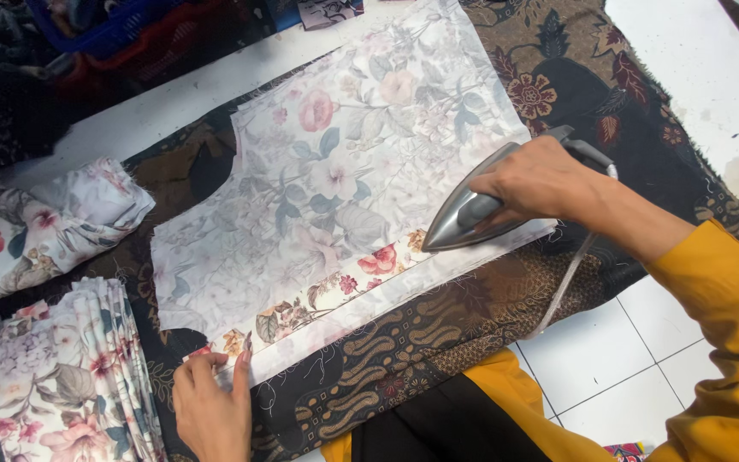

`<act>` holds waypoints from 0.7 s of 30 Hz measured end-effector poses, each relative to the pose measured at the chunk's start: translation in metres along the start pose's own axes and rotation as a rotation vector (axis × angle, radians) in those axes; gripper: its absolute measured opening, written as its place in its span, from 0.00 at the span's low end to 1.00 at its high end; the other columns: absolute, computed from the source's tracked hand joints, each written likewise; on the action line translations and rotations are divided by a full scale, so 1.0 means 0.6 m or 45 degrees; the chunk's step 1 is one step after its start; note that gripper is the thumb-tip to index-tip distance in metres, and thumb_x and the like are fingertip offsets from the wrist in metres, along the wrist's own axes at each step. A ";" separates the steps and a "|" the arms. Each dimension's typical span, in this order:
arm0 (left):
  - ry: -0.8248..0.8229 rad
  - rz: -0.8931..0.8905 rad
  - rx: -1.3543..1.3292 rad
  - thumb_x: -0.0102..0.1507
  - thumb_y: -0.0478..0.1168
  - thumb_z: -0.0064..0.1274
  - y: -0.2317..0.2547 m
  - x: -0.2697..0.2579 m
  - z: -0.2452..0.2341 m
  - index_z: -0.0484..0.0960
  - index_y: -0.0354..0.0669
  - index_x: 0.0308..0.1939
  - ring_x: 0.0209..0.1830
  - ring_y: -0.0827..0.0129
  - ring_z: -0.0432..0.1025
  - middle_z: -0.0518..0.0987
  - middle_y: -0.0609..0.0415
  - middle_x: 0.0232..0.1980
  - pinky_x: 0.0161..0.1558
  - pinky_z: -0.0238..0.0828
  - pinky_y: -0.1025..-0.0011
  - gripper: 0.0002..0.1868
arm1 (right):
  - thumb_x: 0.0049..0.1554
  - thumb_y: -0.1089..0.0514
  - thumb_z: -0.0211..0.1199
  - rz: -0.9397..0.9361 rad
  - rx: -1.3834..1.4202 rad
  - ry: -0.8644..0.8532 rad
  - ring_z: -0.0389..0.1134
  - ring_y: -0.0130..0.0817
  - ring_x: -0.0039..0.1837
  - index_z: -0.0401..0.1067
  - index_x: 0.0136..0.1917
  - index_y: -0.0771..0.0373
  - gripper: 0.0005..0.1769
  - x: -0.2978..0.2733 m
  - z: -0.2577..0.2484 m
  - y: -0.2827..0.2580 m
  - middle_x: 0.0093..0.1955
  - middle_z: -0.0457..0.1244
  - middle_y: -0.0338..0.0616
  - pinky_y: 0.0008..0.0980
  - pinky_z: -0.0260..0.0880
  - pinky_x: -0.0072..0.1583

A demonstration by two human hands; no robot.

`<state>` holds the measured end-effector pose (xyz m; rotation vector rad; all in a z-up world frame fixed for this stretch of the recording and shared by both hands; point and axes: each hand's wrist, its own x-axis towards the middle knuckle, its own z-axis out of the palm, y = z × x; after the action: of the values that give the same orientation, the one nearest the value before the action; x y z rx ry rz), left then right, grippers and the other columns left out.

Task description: The person irons a floral-patterned fabric piece on a table, repeatedly folding the edge and pressing it with an iron. They fold the fabric and place it on a stack of similar pieces, then repeat the process with another piece.

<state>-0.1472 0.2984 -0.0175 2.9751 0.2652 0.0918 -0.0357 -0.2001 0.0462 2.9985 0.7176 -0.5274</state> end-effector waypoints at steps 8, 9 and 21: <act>-0.040 0.087 -0.144 0.58 0.52 0.63 -0.026 0.002 -0.004 0.84 0.51 0.46 0.56 0.54 0.74 0.78 0.54 0.54 0.53 0.71 0.58 0.17 | 0.45 0.28 0.66 0.047 0.021 0.062 0.71 0.38 0.36 0.72 0.40 0.47 0.24 -0.009 -0.004 0.004 0.33 0.68 0.33 0.39 0.68 0.35; -0.034 0.109 -0.172 0.58 0.51 0.63 -0.031 0.004 -0.004 0.84 0.51 0.46 0.55 0.56 0.74 0.78 0.56 0.53 0.53 0.72 0.58 0.16 | 0.46 0.27 0.66 0.068 0.005 0.021 0.71 0.38 0.36 0.72 0.41 0.46 0.24 -0.010 -0.004 0.003 0.33 0.68 0.33 0.39 0.68 0.36; 0.060 0.575 0.158 0.58 0.46 0.63 -0.103 0.016 0.045 0.87 0.52 0.44 0.44 0.69 0.80 0.82 0.60 0.48 0.64 0.72 0.53 0.12 | 0.43 0.26 0.69 0.335 0.081 0.089 0.73 0.41 0.39 0.75 0.40 0.45 0.25 -0.044 0.007 0.047 0.35 0.70 0.35 0.42 0.69 0.38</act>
<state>-0.1464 0.3565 -0.0536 3.0982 -0.4146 0.2021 -0.0467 -0.2370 0.0493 3.1143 0.3041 -0.4425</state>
